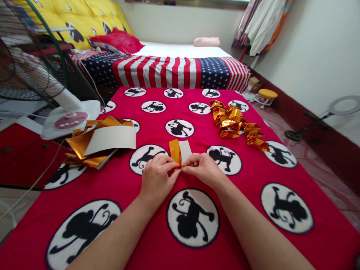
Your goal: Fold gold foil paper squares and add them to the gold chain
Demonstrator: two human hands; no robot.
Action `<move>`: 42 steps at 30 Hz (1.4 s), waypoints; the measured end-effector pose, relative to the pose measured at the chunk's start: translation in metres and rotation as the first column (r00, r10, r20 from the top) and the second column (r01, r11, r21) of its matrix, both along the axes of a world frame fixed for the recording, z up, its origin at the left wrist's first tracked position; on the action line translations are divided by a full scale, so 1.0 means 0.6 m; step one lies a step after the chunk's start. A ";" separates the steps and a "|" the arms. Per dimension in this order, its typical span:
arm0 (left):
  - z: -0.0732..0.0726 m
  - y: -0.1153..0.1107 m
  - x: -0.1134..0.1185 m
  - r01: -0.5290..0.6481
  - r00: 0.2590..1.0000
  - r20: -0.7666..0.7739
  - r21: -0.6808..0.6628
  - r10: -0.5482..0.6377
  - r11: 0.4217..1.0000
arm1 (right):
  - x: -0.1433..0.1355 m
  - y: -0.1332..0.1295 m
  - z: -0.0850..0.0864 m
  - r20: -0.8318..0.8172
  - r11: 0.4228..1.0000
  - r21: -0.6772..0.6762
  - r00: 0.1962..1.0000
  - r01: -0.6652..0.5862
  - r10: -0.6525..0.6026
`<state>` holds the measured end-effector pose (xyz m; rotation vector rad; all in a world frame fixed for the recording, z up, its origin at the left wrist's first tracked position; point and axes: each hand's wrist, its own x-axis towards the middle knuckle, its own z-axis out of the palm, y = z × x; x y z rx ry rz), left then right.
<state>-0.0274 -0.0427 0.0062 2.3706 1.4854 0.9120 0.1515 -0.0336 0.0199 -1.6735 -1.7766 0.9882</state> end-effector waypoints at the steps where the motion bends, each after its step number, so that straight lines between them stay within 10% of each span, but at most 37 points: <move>1: -0.001 0.000 0.000 0.002 1.000 0.001 -0.003 -0.002 1.000 | 0.000 0.000 -0.001 -0.002 1.000 0.003 1.000 -0.003 0.003; 42: 0.000 0.018 -0.005 0.063 0.996 0.080 -0.174 -0.049 0.983 | -0.011 -0.003 -0.013 0.134 0.973 0.231 0.991 -0.015 -0.016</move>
